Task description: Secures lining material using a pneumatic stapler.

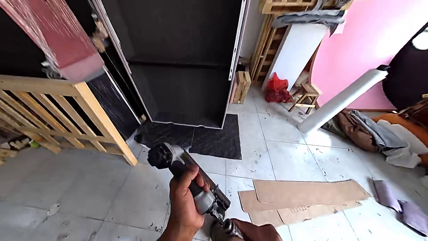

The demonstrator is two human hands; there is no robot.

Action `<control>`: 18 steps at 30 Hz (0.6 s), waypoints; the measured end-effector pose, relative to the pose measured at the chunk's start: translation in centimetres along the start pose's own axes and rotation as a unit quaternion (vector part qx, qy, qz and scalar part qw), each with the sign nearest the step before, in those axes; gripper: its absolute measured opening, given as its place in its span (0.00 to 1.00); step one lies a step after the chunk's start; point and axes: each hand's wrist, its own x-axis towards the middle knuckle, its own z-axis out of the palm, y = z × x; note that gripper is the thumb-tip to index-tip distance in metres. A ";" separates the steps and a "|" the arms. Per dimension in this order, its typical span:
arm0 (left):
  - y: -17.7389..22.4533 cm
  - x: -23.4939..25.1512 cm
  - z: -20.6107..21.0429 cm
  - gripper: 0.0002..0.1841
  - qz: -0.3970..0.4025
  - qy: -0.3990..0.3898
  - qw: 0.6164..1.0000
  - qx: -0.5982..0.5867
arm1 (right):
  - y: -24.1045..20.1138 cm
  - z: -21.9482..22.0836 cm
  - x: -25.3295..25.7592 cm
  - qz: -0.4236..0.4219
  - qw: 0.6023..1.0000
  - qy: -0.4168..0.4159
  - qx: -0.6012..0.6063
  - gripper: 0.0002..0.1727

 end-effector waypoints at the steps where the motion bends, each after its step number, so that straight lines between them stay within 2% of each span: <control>1: 0.5 1.4 0.1 0.10 0.022 0.006 1.000 -0.003 | -0.2 0.1 2.3 -0.003 1.000 -0.010 0.013 0.17; 6: 2.8 9.5 0.2 0.09 0.102 0.062 0.993 0.018 | 2.8 0.6 13.2 -0.019 0.997 -0.070 0.008 0.16; 10: 4.4 15.6 1.9 0.10 0.153 0.106 0.982 0.034 | 4.7 0.4 22.0 -0.050 0.993 -0.103 0.020 0.16; 15: 5.1 22.3 4.2 0.09 0.237 0.052 0.970 -0.011 | 6.6 -1.2 32.1 -0.080 0.982 -0.157 0.069 0.14; 18: 5.8 26.0 5.7 0.11 0.267 0.039 0.962 -0.049 | 6.7 -3.0 38.2 -0.075 0.969 -0.227 0.062 0.17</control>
